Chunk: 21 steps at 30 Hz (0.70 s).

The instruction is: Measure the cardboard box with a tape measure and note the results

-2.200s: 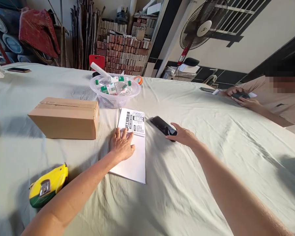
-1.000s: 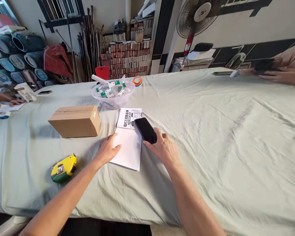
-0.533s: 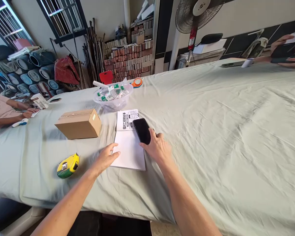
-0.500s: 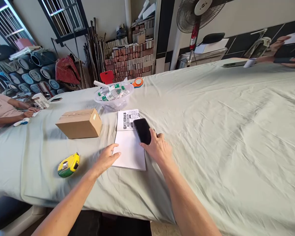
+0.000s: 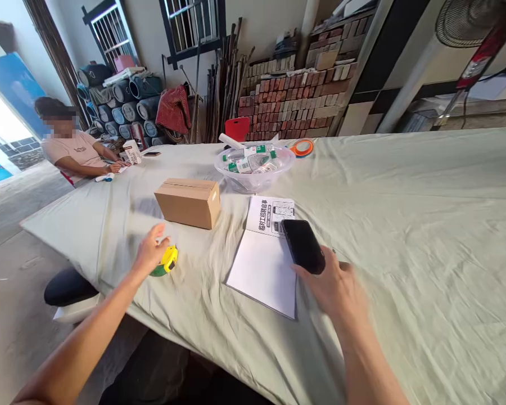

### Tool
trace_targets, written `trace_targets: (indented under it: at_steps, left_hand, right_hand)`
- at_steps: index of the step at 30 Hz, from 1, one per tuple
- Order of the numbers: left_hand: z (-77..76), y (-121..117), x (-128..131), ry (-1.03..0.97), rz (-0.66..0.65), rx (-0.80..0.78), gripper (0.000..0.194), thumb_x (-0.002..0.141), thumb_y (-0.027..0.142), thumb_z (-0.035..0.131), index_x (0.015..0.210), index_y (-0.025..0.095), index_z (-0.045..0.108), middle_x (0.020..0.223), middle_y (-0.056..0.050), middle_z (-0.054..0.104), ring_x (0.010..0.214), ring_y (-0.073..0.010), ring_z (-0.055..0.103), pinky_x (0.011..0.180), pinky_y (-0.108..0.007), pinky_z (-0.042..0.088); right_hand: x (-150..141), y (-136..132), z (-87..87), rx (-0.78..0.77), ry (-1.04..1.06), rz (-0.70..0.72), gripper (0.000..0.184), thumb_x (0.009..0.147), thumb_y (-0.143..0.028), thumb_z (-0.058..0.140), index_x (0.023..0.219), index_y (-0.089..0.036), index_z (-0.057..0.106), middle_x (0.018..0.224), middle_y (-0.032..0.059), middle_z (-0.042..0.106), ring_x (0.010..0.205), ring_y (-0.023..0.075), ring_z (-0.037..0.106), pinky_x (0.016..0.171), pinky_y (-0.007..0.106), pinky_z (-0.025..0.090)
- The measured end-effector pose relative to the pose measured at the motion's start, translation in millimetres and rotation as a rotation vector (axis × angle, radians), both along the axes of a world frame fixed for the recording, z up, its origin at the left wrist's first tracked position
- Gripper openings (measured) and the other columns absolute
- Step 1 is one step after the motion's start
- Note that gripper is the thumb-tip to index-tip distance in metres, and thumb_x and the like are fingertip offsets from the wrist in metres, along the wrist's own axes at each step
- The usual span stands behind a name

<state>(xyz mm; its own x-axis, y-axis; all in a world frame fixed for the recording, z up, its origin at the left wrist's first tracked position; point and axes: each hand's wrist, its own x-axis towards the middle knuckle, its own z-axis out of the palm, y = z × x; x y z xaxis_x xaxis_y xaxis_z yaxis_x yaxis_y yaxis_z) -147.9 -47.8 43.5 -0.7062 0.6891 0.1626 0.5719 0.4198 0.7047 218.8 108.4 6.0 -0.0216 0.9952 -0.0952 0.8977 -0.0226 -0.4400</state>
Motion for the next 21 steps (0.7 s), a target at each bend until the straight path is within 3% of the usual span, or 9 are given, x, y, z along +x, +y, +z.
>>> trace_targets:
  at_steps: [2,5,7,9,11,14,16,19,21]
  left_hand:
    - [13.7,10.8,-34.5,0.017,0.054,0.003,0.055,0.083,0.029,0.058,0.135,0.015,0.046,0.133,-0.018,0.057,0.12,-0.0284,0.058,0.1,-0.042,0.046]
    - [39.3,37.1,-75.3,-0.006,0.074,-0.014,0.06,0.091,0.039,0.049,0.143,0.012,0.037,0.133,-0.02,0.057,0.117,-0.0279,0.059,0.097,-0.041,0.046]
    - [51.3,49.7,-91.1,-0.031,0.091,-0.043,0.06,0.092,0.041,0.044,0.143,0.011,0.037,0.132,-0.022,0.058,0.117,-0.0297,0.059,0.094,-0.043,0.048]
    - [53.2,49.6,-93.8,-0.043,0.067,-0.074,0.063,0.091,0.045,0.044,0.145,0.012,0.035,0.137,-0.022,0.054,0.122,-0.031,0.056,0.096,-0.044,0.046]
    - [43.9,35.0,-82.3,-0.056,-0.022,-0.119,0.067,0.088,0.05,0.049,0.144,0.014,0.038,0.137,-0.02,0.055,0.124,-0.0317,0.055,0.1,-0.045,0.044]
    - [13.9,-2.0,-50.2,-0.043,-0.266,-0.202,0.069,0.074,0.05,0.068,0.135,0.022,0.052,0.14,-0.012,0.055,0.129,-0.0298,0.05,0.107,-0.04,0.038]
    - [-8.6,-24.4,-30.1,0.126,-0.483,-0.369,0.075,0.075,0.05,0.066,0.142,0.022,0.045,0.143,-0.014,0.05,0.13,-0.0325,0.047,0.107,-0.045,0.038]
    - [-30.6,-42.7,-11.0,0.344,-0.489,-0.413,0.075,0.075,0.038,0.066,0.144,0.022,0.042,0.134,-0.014,0.054,0.126,-0.0334,0.048,0.104,-0.048,0.039]
    - [-33.2,-46.8,-6.8,0.365,-0.487,-0.402,0.072,0.075,0.035,0.066,0.142,0.023,0.044,0.128,-0.013,0.057,0.122,-0.0332,0.05,0.102,-0.048,0.04]
  right_hand:
    - [0.9,-0.8,1.0,0.072,0.034,-0.031,0.081,0.081,-0.074,0.042,0.146,-0.026,0.037,0.125,0.0197,0.054,0.093,0.04,0.065,0.067,0.048,0.049]
    - [0.4,-2.4,2.4,0.22,0.118,-0.051,0.064,0.086,-0.059,0.041,0.14,-0.026,0.046,0.124,0.0176,0.058,0.1,0.0393,0.062,0.069,0.048,0.049]
    - [0.1,-3.3,3.2,0.295,0.188,-0.044,0.054,0.086,-0.045,0.04,0.135,-0.025,0.052,0.121,0.0142,0.062,0.099,0.0354,0.063,0.074,0.048,0.049]
    - [0.7,-3.6,3.6,0.333,0.23,-0.044,0.05,0.083,-0.04,0.041,0.125,-0.024,0.06,0.116,0.0126,0.064,0.087,0.0305,0.064,0.077,0.048,0.048]
    - [1.2,-3.5,3.7,0.337,0.239,-0.043,0.046,0.081,-0.042,0.042,0.115,-0.022,0.066,0.112,0.013,0.065,0.074,0.0266,0.063,0.077,0.047,0.048]
    - [-5.2,-4.5,4.3,0.32,0.262,0.012,0.046,0.078,-0.05,0.046,0.106,-0.022,0.069,0.109,0.0125,0.065,0.067,0.0238,0.063,0.073,0.044,0.048]
    - [-20.4,-6.5,7.6,0.295,0.305,0.108,0.051,0.077,-0.058,0.05,0.108,-0.022,0.068,0.109,0.0115,0.067,0.062,0.0215,0.061,0.07,0.042,0.048]
    - [-64.0,-6.0,21.0,0.237,0.359,0.281,0.062,0.074,-0.067,0.057,0.115,-0.022,0.066,0.111,0.0106,0.068,0.057,0.0175,0.056,0.067,0.039,0.048]
    - [-103.5,1.3,33.0,0.201,0.418,0.387,0.068,0.072,-0.068,0.062,0.122,-0.023,0.063,0.116,0.0106,0.066,0.058,0.0152,0.053,0.068,0.037,0.047]
